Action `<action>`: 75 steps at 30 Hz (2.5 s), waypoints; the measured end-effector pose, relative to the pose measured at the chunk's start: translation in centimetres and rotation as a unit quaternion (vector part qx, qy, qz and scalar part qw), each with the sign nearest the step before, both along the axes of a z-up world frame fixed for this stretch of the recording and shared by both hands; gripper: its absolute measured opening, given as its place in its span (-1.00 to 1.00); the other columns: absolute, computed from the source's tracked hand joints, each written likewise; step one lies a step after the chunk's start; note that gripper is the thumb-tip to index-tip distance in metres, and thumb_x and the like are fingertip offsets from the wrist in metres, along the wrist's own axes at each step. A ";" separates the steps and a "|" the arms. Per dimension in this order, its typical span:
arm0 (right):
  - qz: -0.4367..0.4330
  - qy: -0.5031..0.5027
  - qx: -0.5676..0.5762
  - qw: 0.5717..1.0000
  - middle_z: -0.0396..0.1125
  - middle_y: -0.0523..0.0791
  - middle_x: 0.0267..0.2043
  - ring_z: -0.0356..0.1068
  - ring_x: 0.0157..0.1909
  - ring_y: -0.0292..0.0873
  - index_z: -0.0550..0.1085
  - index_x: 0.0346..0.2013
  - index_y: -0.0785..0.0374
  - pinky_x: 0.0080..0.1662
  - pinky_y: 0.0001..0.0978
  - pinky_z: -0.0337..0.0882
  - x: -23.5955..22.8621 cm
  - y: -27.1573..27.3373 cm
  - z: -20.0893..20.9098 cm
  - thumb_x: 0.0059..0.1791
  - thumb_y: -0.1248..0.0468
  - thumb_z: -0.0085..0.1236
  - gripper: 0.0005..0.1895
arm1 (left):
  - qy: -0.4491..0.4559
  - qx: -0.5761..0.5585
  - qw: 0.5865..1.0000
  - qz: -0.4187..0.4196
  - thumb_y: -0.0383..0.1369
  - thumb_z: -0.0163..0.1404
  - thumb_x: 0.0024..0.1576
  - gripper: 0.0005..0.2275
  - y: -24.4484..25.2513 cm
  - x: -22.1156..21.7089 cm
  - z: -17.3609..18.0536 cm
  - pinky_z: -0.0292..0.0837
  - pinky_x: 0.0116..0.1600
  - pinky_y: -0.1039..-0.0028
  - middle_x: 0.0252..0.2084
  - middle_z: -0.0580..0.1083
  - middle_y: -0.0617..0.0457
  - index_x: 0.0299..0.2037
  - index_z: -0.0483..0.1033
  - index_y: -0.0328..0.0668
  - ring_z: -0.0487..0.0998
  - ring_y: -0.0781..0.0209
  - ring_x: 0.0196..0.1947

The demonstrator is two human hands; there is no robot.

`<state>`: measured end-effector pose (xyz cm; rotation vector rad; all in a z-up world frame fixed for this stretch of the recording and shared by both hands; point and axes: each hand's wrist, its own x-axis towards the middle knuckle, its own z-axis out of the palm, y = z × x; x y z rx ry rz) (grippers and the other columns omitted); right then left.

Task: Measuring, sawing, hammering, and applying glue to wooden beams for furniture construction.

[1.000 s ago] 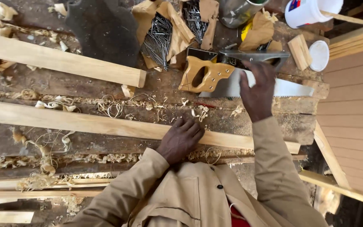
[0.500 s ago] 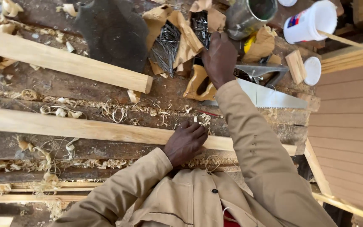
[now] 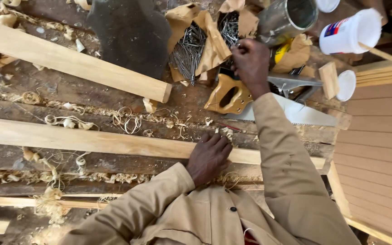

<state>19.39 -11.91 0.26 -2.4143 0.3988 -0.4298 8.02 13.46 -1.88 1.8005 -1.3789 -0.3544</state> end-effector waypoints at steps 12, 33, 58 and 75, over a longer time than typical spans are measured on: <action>-0.061 -0.044 0.479 0.874 0.45 -0.07 -0.37 0.45 -0.47 -0.30 0.57 -0.18 0.40 -0.49 -0.46 0.44 -3.1 -0.2 3.4 0.09 0.32 0.24 -0.85 | 0.530 -0.206 0.795 0.212 -0.13 -0.11 0.36 -0.68 -7.1 5.9 1.8 0.58 -0.22 0.46 -0.30 0.53 0.00 -0.18 0.55 -0.25 0.55 0.27 -0.32; -0.025 -0.049 0.343 0.938 0.46 -0.05 -0.34 0.48 -0.42 -0.28 0.45 -0.12 0.39 -0.39 -0.47 0.51 -4.8 5.6 6.9 0.09 0.36 0.26 -0.83 | 0.760 -0.513 0.399 0.018 -0.14 -0.35 0.50 -0.56 -13.2 14.5 0.2 0.59 0.10 0.37 0.11 0.52 -0.21 0.27 0.35 -0.42 0.59 0.12 -0.02; -0.035 -0.050 -0.039 0.997 0.50 -0.03 -0.21 0.55 -0.24 -0.19 0.53 -0.04 0.34 -0.19 -0.34 0.53 -3.0 1.5 -0.3 0.15 0.29 0.22 -0.83 | 0.901 -0.385 0.198 0.006 -0.17 -0.22 0.40 -0.70 -9.0 15.8 -0.8 0.26 -0.52 0.65 -0.51 0.29 0.13 -0.18 0.40 -0.27 0.32 0.38 -0.54; -0.052 0.147 0.176 0.972 0.46 -0.07 -0.43 0.42 -0.54 -0.30 0.52 -0.28 0.30 -0.49 -0.50 0.48 -2.8 4.9 8.9 0.11 0.26 0.14 -0.84 | 0.779 -0.305 0.503 0.218 -0.10 -0.25 0.33 -0.65 -7.4 14.2 1.9 0.27 -0.60 0.57 -0.48 0.50 0.05 -0.28 0.45 -0.18 0.50 0.26 -0.58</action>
